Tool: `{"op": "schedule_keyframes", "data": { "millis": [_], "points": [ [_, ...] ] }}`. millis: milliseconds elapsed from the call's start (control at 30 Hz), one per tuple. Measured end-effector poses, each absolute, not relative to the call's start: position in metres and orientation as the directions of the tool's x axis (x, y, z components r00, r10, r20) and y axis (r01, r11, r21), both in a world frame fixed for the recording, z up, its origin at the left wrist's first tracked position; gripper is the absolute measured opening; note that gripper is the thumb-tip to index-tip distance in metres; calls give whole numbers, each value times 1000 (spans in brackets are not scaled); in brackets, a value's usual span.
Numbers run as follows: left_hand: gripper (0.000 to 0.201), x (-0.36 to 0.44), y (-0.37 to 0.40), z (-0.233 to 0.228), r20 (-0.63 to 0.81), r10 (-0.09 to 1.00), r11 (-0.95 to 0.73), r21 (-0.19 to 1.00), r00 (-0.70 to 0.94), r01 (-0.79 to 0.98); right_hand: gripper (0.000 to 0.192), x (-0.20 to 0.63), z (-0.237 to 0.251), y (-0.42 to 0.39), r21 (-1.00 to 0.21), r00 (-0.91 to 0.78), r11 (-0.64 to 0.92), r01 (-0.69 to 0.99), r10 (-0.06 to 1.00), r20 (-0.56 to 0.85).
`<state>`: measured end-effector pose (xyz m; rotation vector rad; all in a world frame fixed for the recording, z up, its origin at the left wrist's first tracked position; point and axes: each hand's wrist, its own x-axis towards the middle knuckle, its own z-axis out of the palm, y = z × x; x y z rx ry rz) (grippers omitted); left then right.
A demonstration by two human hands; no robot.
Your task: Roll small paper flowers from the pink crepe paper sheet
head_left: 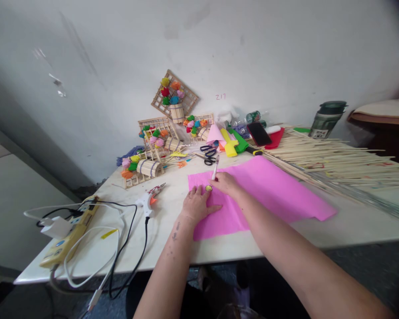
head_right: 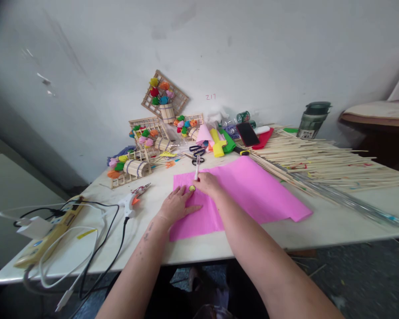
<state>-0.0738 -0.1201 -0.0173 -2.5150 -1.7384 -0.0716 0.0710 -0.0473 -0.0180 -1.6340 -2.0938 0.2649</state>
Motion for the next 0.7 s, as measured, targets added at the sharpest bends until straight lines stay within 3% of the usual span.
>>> {"op": "schedule_keyframes", "data": {
  "millis": [200,700],
  "points": [
    [78,-73,-121,-15,80,932,-353,-33,355,935,29,73,-18,-47,-498,-151,245,832,963,221],
    [79,-74,-120,-17,80,933,-350,-32,352,936,25,74,-18,-47,-490,-217,299,819,952,217]
  ]
}}
